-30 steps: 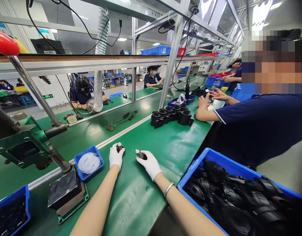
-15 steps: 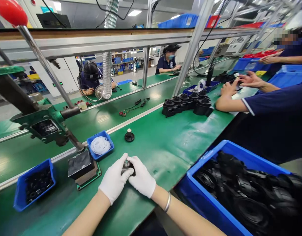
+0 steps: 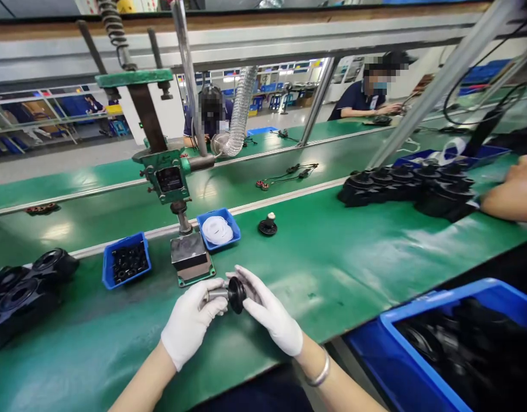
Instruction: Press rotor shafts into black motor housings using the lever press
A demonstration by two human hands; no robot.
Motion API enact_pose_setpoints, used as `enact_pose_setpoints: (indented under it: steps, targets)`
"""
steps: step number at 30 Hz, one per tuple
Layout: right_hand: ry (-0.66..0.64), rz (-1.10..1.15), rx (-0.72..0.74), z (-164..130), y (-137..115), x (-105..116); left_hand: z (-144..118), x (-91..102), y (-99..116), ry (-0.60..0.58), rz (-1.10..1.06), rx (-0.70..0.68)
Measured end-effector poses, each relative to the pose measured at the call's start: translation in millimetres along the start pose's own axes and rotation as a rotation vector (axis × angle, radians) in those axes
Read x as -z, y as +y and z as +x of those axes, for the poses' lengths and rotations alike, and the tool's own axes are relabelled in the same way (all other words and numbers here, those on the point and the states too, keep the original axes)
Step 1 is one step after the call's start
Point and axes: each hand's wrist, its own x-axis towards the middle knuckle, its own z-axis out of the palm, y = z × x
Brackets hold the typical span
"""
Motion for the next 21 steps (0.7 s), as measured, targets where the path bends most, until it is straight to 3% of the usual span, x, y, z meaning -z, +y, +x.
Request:
enact_pose_setpoints:
  steps: [9,21]
  targets:
    - [0.086,-0.094,-0.072,-2,4,-10,-4,8.3,-1,0.012,-0.051,-0.021]
    - [0.128,-0.223,0.076,1,-12,-18,-7,8.1,-3,-0.016,-0.128,-0.007]
